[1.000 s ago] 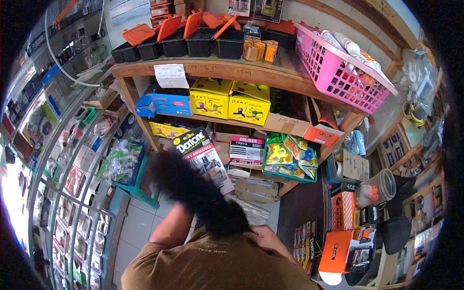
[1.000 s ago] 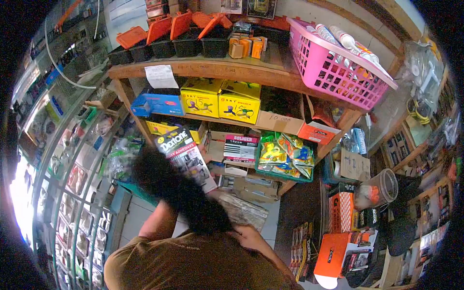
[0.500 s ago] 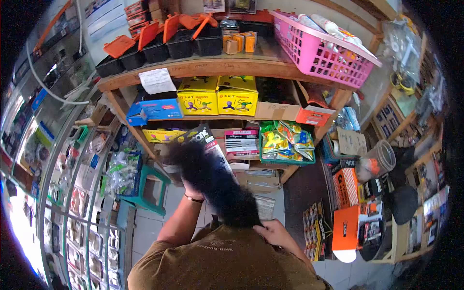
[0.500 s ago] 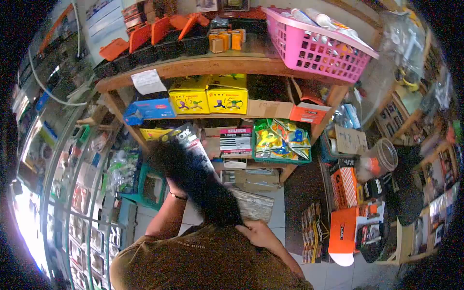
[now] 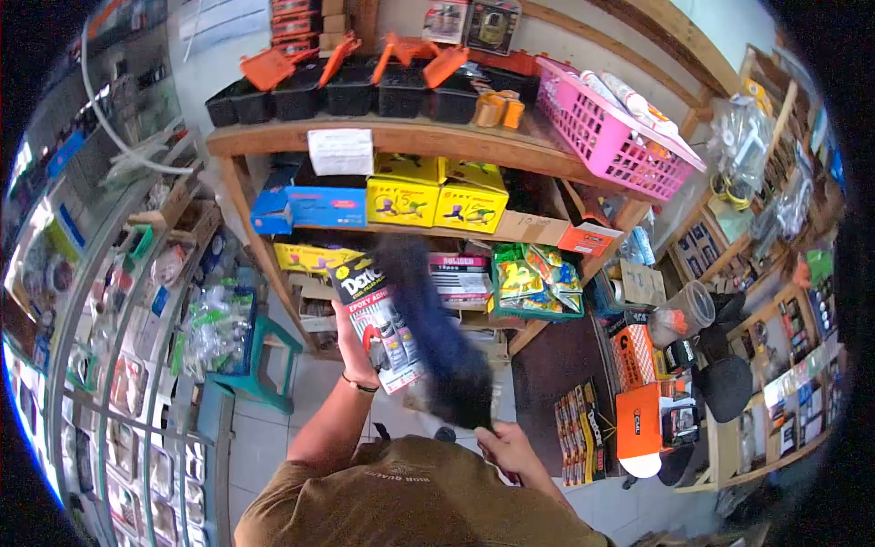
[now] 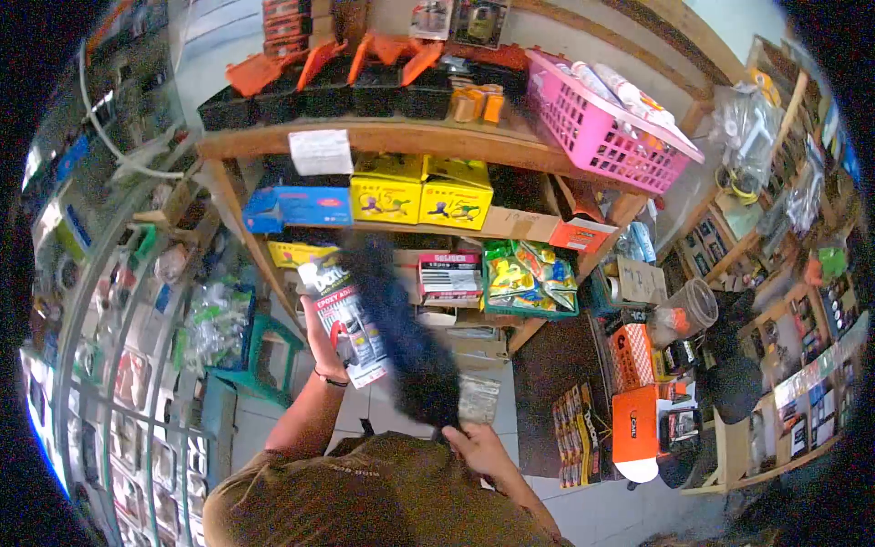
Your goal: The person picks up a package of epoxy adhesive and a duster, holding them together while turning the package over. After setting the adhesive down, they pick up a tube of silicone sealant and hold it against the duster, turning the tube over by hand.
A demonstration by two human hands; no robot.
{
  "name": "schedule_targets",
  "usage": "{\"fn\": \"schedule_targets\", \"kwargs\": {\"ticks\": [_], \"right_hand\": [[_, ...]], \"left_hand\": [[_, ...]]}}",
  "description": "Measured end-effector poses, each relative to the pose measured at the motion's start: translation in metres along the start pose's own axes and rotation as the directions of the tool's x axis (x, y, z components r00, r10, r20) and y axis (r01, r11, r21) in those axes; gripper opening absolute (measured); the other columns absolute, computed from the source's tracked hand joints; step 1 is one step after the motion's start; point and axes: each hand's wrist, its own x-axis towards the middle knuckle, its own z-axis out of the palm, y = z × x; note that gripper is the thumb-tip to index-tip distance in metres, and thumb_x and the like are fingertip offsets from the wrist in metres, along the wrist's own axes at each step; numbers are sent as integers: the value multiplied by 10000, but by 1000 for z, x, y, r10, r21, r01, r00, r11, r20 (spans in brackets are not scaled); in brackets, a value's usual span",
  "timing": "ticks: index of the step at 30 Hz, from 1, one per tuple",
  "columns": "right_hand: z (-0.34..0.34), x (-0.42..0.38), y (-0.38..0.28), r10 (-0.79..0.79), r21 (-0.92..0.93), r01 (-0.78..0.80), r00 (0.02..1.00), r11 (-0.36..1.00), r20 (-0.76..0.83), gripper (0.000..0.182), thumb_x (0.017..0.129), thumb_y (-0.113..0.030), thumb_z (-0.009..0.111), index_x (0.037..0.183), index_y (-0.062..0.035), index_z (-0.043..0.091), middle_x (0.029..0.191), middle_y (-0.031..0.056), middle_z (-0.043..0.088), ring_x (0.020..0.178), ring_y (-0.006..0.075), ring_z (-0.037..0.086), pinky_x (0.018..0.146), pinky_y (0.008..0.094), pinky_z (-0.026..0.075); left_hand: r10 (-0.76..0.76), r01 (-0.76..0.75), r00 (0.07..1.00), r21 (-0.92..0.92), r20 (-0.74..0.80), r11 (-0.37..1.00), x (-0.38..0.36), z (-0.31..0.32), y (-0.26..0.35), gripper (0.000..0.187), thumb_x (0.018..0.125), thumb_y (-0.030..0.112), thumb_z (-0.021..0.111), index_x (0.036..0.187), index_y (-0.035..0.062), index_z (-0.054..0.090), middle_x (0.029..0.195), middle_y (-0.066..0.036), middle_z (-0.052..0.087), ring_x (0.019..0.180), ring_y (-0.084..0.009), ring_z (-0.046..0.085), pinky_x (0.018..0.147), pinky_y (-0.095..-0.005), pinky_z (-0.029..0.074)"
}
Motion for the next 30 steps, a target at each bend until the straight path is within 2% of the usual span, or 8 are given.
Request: {"fn": "schedule_targets", "kwargs": {"ticks": [6, 10, 14, 15, 21, 22, 25, 30], "right_hand": [[44, -16, 6, -27, 260, 38, 999, 965, -43, 270, 863, -185, 529, 640, -39, 488, 507, -33, 416, 428, 48, 354, 386, 226, 273], [62, -23, 24, -380, -227, 399, 917, 888, 124, 246, 869, -199, 529, 694, -25, 517, 556, -23, 451, 479, 59, 379, 436, 224, 314], [81, -38, 20, 33, 293, -15, 998, 956, -55, 198, 865, -163, 527, 790, 20, 547, 569, -8, 475, 517, 81, 396, 470, 235, 337], [83, -44, 11, -24, 120, 26, 1000, 992, -13, 201, 869, -165, 521, 786, 16, 547, 570, -13, 473, 522, 74, 398, 470, 229, 334], [92, -34, 29, -44, 256, 54, 998, 965, -45, 251, 872, -179, 524, 686, -12, 515, 547, -20, 450, 476, 49, 405, 428, 225, 310], [91, -34, 32, -46, 266, 56, 998, 962, -44, 251, 872, -179, 524, 686, -12, 515, 547, -20, 450, 476, 49, 405, 428, 225, 310], [89, -37, 34, -308, -152, 321, 946, 935, 101, 255, 881, -200, 508, 690, -33, 526, 566, -26, 462, 477, 49, 389, 425, 224, 306], [94, -41, 26, -65, 168, 77, 995, 983, -74, 223, 848, -190, 551, 773, 17, 522, 515, 65, 446, 489, 92, 396, 464, 285, 349]], "left_hand": [[-37, 37, 999, 28, -24, 999, -31, 5, 24, 750, 798, 653, 307, 1276, 76, 353, 1229, -146, 448, 1049, -303, 499, 865, -453, 423], [-166, 189, 976, 173, -142, 967, -44, 14, 39, 745, 802, 646, 302, 1260, 62, 370, 1249, -152, 436, 1099, -338, 462, 838, -542, 416], [-135, 102, 981, -219, -143, 970, -55, -29, 32, 842, 745, 713, 313, 1286, 68, 338, 1286, -163, 389, 1081, -375, 464, 797, -564, 429], [-127, 240, 955, -449, 268, 861, -51, -26, 39, 913, 705, 751, 324, 1314, 72, 285, 1324, -168, 338, 1124, -368, 428, 831, -557, 414], [-35, 33, 984, -12, -174, 999, -69, -6, 40, 894, 718, 736, 328, 1311, 68, 288, 1282, -178, 385, 1102, -385, 445, 886, -522, 398], [-90, 254, 926, -428, 366, 867, -64, -28, 44, 845, 751, 711, 299, 1300, 69, 310, 1264, -174, 406, 1081, -393, 462, 895, -488, 406], [-128, 142, 978, 78, -163, 987, -70, -21, 32, 821, 767, 698, 279, 1297, 72, 318, 1251, -170, 419, 1096, -399, 447, 850, -514, 421], [-98, 78, 991, -195, -93, 978, -67, -46, 36, 833, 748, 716, 292, 1313, 103, 288, 1328, -163, 320, 1145, -394, 390, 857, -601, 370]]}}
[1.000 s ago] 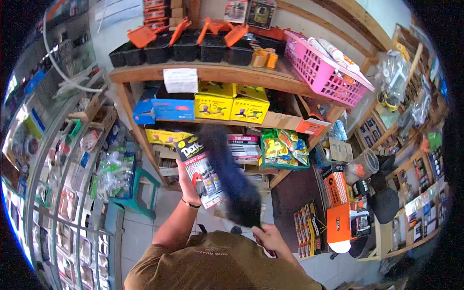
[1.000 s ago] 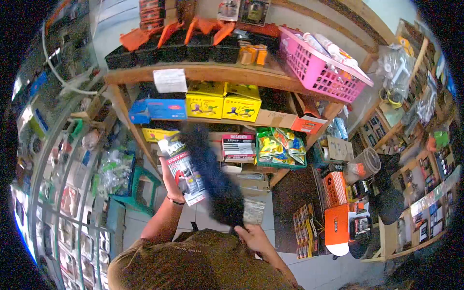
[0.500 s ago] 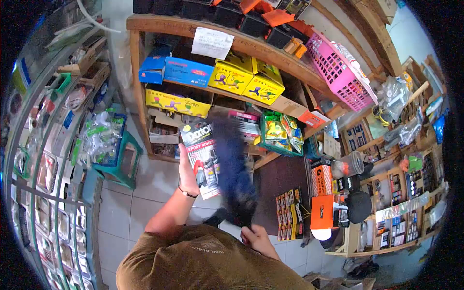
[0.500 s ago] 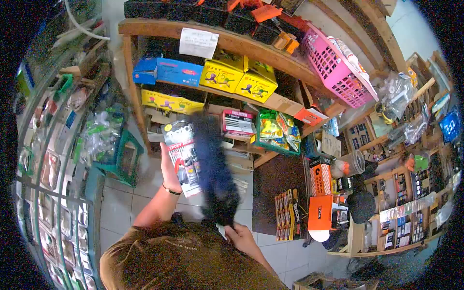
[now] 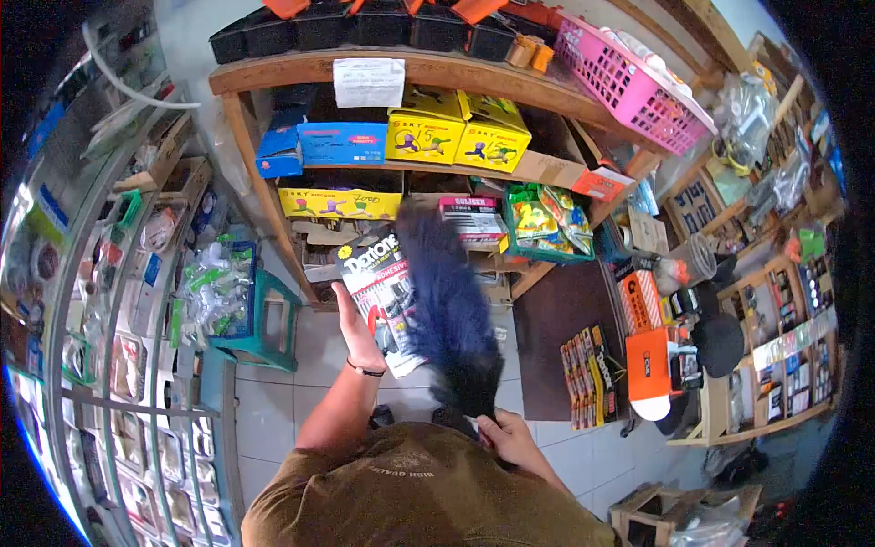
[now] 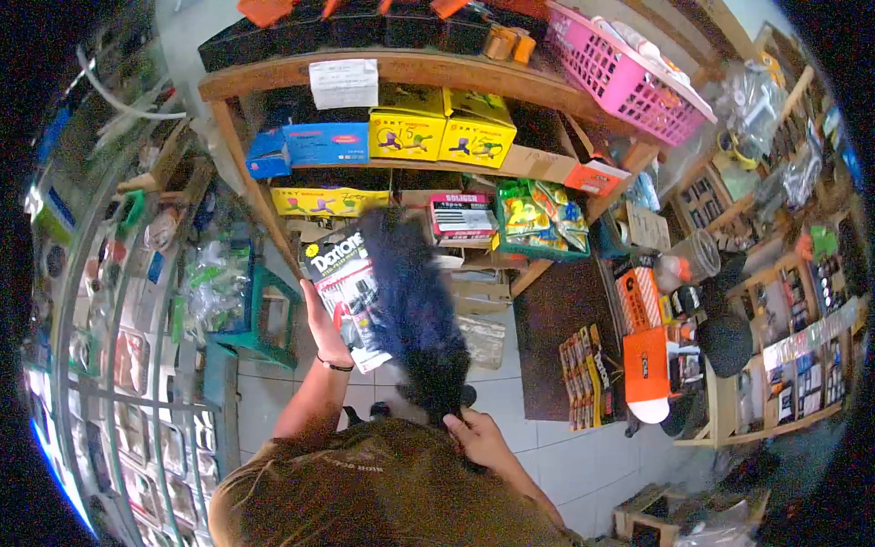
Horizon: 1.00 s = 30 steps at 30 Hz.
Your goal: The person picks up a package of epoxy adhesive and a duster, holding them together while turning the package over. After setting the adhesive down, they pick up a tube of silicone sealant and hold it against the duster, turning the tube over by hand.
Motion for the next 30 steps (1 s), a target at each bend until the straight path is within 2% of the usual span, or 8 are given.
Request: {"fn": "schedule_targets", "kwargs": {"ticks": [3, 6, 11, 15, 20, 22, 26, 30], "right_hand": [[-8, -2, -5, -163, -379, 233, 965, 895, 207, 247, 853, -209, 547, 742, 9, 515, 525, 34, 464, 488, 91, 395, 461, 274, 354], [-6, -2, 4, 31, -103, -33, 999, 994, -24, 229, 843, -202, 557, 764, 10, 517, 521, 92, 464, 478, 110, 408, 468, 284, 365], [-5, -8, -8, -182, -299, 228, 968, 927, 175, 233, 858, -225, 532, 818, 3, 554, 556, 66, 521, 519, 124, 482, 516, 285, 409], [-5, 5, 17, 105, -80, -107, 994, 991, -26, 217, 848, -223, 548, 834, -8, 574, 579, 75, 542, 533, 111, 489, 524, 277, 411], [-15, 10, 16, -124, -148, 147, 980, 978, 155, 290, 867, -231, 521, 693, 1, 509, 529, 33, 480, 490, 98, 447, 466, 278, 369], [-23, 16, 12, -11, -10, 13, 992, 1000, 123, 309, 867, -230, 522, 663, -1, 485, 513, 48, 463, 474, 100, 434, 451, 284, 355], [-49, 32, 18, -99, -278, 146, 980, 950, 175, 302, 853, -240, 542, 690, 9, 490, 487, 63, 441, 453, 125, 411, 449, 307, 358], [-64, 38, 11, -2, -130, 15, 996, 991, 93, 270, 855, -261, 541, 785, -1, 565, 508, 97, 466, 474, 118, 434, 471, 309, 389]], "left_hand": [[-82, 79, 997, 260, -1, 962, -10, 36, -11, 785, 771, 670, 330, 1307, 98, 290, 1352, -167, 274, 1164, -410, 357, 803, -629, 388], [19, 2, 993, 173, -118, 985, -3, 22, -10, 717, 808, 631, 326, 1291, 101, 331, 1273, -152, 404, 1112, -327, 448, 802, -516, 448], [27, 35, 993, 491, -118, 870, -5, 35, -22, 656, 844, 573, 329, 1268, 73, 359, 1157, -131, 517, 964, -271, 565, 773, -415, 491], [54, -23, 993, 295, -101, 955, 4, 1, -7, 657, 842, 568, 340, 1279, 78, 356, 1193, -142, 493, 1046, -285, 520, 892, -427, 433], [-115, 137, 990, 450, -76, 882, 8, 22, -24, 724, 821, 600, 342, 1318, 80, 264, 1334, -156, 314, 1184, -424, 329, 817, -626, 383], [-132, 152, 985, -192, 111, 970, 20, 15, -14, 753, 812, 614, 342, 1323, 68, 258, 1345, -154, 297, 1183, -422, 334, 821, -632, 376], [-188, 170, 982, 366, 15, 915, 35, 3, -36, 739, 820, 599, 349, 1295, 36, 289, 1313, -188, 341, 1125, -376, 424, 869, -482, 431], [20, -16, 999, 91, -47, 996, 55, -8, -36, 570, 866, 517, 353, 1255, 102, 366, 1183, -120, 494, 1028, -275, 528, 799, -476, 477]]}}
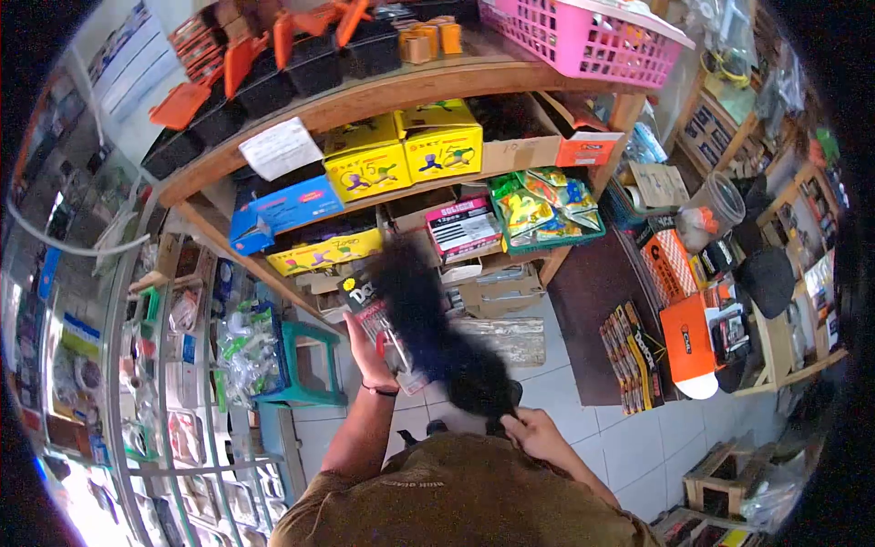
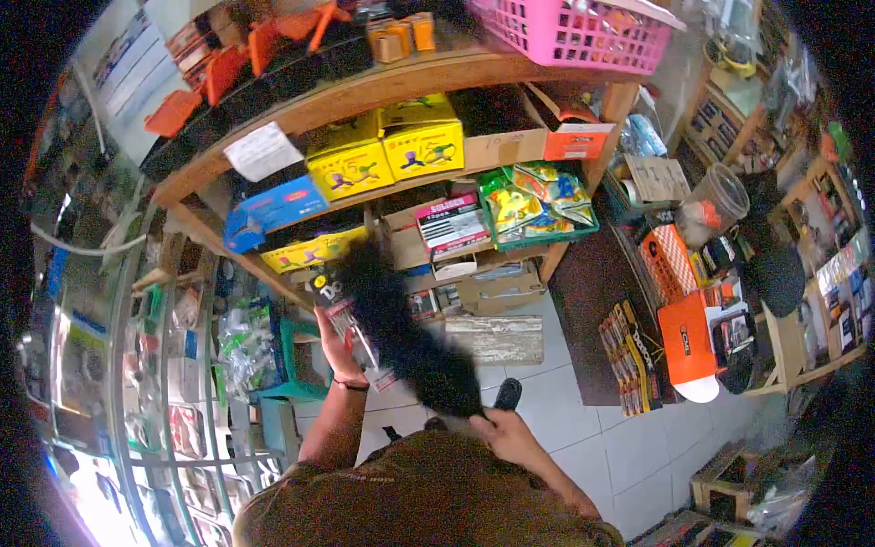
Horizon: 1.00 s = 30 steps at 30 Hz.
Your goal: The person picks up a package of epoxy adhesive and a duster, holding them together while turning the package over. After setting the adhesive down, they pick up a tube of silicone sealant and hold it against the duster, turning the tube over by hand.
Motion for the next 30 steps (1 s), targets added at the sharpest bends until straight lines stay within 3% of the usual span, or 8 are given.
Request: {"fn": "schedule_targets", "kwargs": {"ticks": [1, 5, 7, 8, 11, 19, 26, 30], "right_hand": [[-5, 2, 2, -40, -4, 40, 999, 999, -9, 258, 856, -257, 539, 805, -7, 576, 509, 92, 466, 472, 114, 433, 466, 302, 385], [-36, 4, 9, -106, -11, 105, 994, 994, -28, 253, 866, -240, 527, 755, -14, 552, 520, 40, 471, 482, 93, 436, 458, 268, 368], [-51, 4, 9, -52, 41, 56, 994, 998, -97, 279, 873, -217, 521, 692, -5, 522, 530, -3, 475, 504, 78, 438, 468, 252, 364], [-58, 5, 11, -54, 41, 59, 993, 997, -102, 279, 873, -217, 521, 692, -5, 522, 530, -3, 475, 504, 78, 438, 468, 252, 364], [-80, 12, 26, -193, 21, 195, 980, 981, -57, 224, 855, -217, 534, 782, -8, 567, 502, 85, 453, 469, 114, 425, 461, 287, 373], [-157, 5, 23, -229, -75, 229, 973, 971, 5, 181, 843, -191, 548, 868, -17, 587, 636, 165, 558, 537, 151, 502, 530, 322, 413], [-189, -5, 37, -81, 136, 92, 993, 986, -80, 180, 838, -182, 557, 854, -3, 575, 644, 183, 548, 549, 131, 490, 527, 325, 408], [-195, -3, 47, -349, -199, 320, 928, 926, -132, 226, 827, -170, 566, 720, 21, 512, 515, 99, 420, 491, 116, 394, 464, 292, 338]], "left_hand": [[142, -54, 978, 465, -155, 884, 2, 15, -11, 523, 873, 505, 352, 1227, 124, 409, 1120, -69, 541, 954, -229, 571, 737, -437, 509], [25, -30, 1000, 372, 19, 928, 26, -60, -17, 499, 863, 474, 392, 1193, 103, 443, 1140, -105, 509, 1061, -263, 462, 926, -429, 349], [215, -80, 977, 915, -7, 395, 36, 38, -67, 483, 875, 470, 364, 1135, 82, 481, 1087, -111, 533, 1001, -239, 503, 888, -408, 388], [214, -13, 940, 599, -265, 800, 41, 40, -67, 473, 881, 464, 352, 1126, 82, 485, 1083, -112, 536, 983, -233, 518, 865, -414, 409], [-185, 184, 983, 60, 9, 981, 58, 36, -92, 600, 841, 558, 321, 1186, 81, 436, 1121, -129, 524, 964, -318, 531, 778, -475, 462], [-120, 72, 992, 614, 36, 786, 91, 41, -160, 643, 854, 565, 307, 1230, 50, 391, 1127, -120, 540, 913, -292, 580, 737, -411, 513], [-21, 73, 991, 413, -130, 908, 92, 39, -189, 762, 797, 654, 304, 1261, 53, 365, 1240, -170, 435, 1059, -366, 483, 892, -494, 397], [-259, 333, 941, 457, -217, 825, 82, 57, -207, 711, 815, 642, 274, 1214, 74, 425, 1062, -159, 561, 877, -288, 580, 768, -445, 487]]}}
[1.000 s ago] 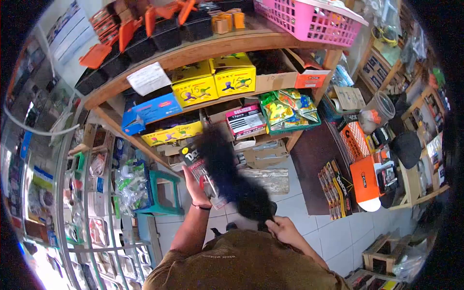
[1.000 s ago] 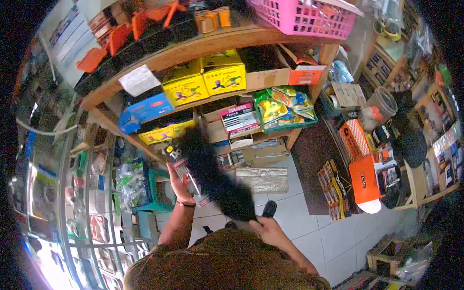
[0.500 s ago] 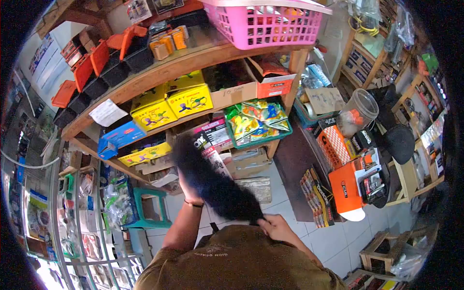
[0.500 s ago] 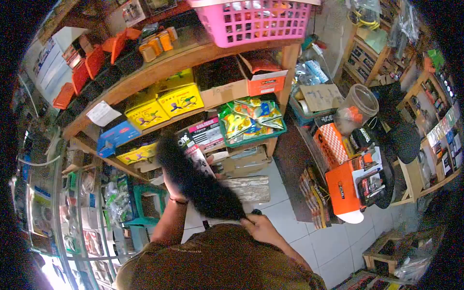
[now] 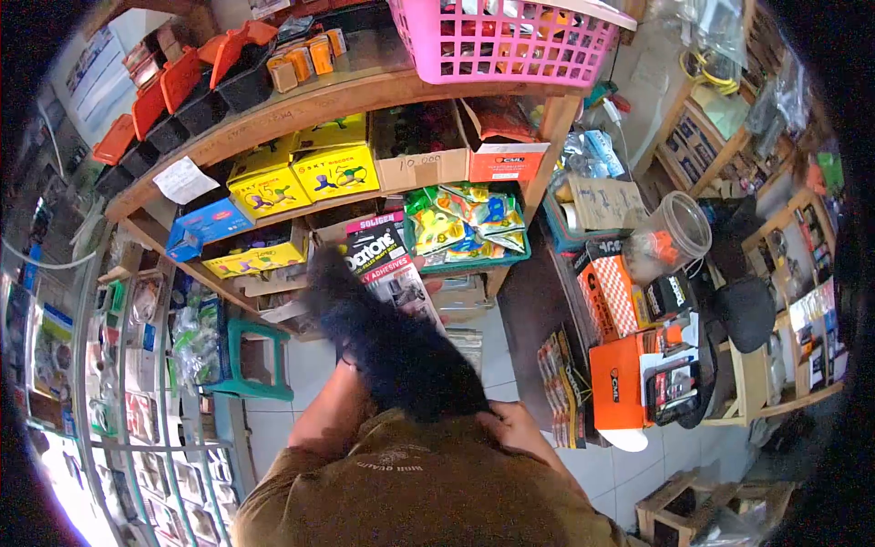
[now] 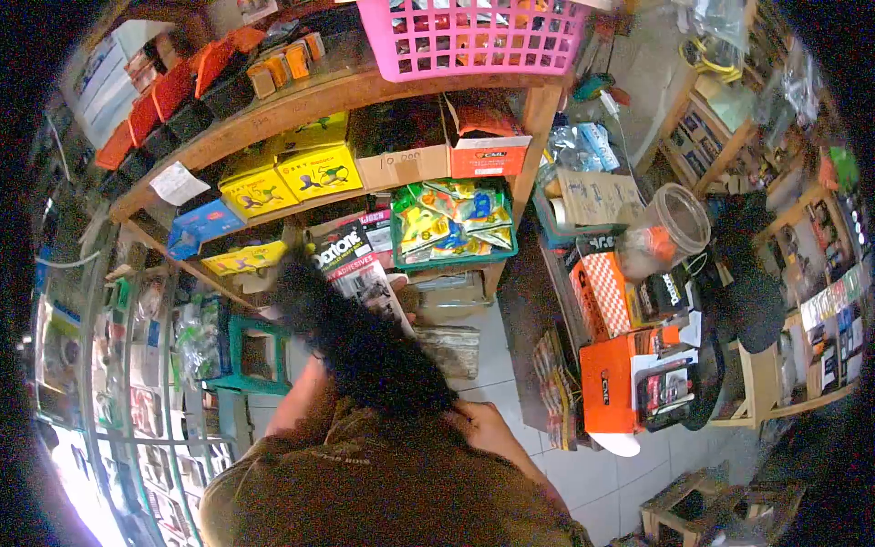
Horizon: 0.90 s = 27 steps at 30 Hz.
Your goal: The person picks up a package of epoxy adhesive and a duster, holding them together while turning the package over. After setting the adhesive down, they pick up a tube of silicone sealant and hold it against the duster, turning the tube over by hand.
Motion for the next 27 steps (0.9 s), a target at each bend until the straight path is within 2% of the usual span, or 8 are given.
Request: {"fn": "schedule_targets", "kwargs": {"ticks": [3, 4, 7, 11, 15, 19, 24, 27], "right_hand": [[-6, 4, -5, 206, 81, -208, 978, 975, 25, 231, 830, -166, 568, 705, 16, 501, 521, 123, 410, 488, 115, 396, 460, 301, 349], [-9, 8, -7, 298, 137, -309, 950, 941, 95, 218, 829, -158, 573, 711, 12, 502, 532, 148, 406, 488, 123, 408, 461, 314, 365], [-12, 9, 8, -122, 36, 117, 974, 992, 189, 224, 833, -163, 571, 706, 9, 502, 510, 120, 375, 495, 103, 365, 452, 298, 348], [-5, 12, 4, 257, 146, -258, 966, 955, 29, 234, 849, -191, 547, 742, 13, 502, 504, 106, 358, 508, 90, 349, 455, 289, 337], [-2, 9, 12, 182, 24, -186, 975, 982, 125, 247, 863, -212, 528, 764, 13, 507, 506, 66, 380, 507, 88, 341, 458, 287, 334], [5, 5, 8, 374, 316, -347, 927, 883, -29, 289, 878, -216, 516, 689, 3, 497, 574, -19, 471, 526, 68, 417, 491, 247, 349], [7, 2, 5, 93, 109, -98, 994, 989, 49, 260, 872, -248, 521, 789, -2, 539, 547, 20, 481, 497, 110, 440, 485, 256, 364], [7, 9, 2, 448, 363, -426, 894, 829, 28, 264, 855, -230, 543, 754, 14, 539, 551, 50, 482, 484, 98, 430, 465, 262, 358]], "left_hand": [[162, -140, 984, -233, 80, 962, 7, -1, 6, 725, 810, 656, 249, 1175, 62, 448, 923, -138, 609, 685, -239, 615, 588, -343, 531], [186, -26, 929, -443, 321, 896, 17, -19, 3, 734, 812, 653, 247, 1253, 81, 375, 1122, -155, 527, 938, -315, 567, 746, -499, 485], [39, -37, 993, -26, 112, 999, 29, -22, 0, 912, 700, 752, 312, 1330, 94, 247, 1312, -182, 334, 1120, -437, 393, 822, -609, 385], [140, -124, 990, -289, 34, 949, 28, -25, 0, 878, 739, 730, 282, 1334, 84, 261, 1321, -172, 343, 1164, -380, 382, 941, -526, 330], [128, -21, 940, -322, 315, 947, 33, -31, -4, 685, 828, 603, 309, 1261, 76, 372, 1255, -168, 419, 1155, -337, 398, 908, -510, 374], [211, -176, 973, -297, 90, 938, 37, -39, 0, 685, 841, 587, 318, 1273, 56, 343, 1171, -149, 500, 979, -256, 557, 831, -367, 477], [74, -40, 986, -222, 146, 974, 34, -15, 2, 799, 774, 668, 329, 1282, 51, 324, 1311, -183, 336, 1131, -380, 408, 766, -596, 437], [129, -92, 990, -443, 55, 892, 47, -52, -3, 763, 797, 647, 307, 1287, 62, 321, 1271, -179, 393, 1074, -361, 468, 797, -590, 430]]}}
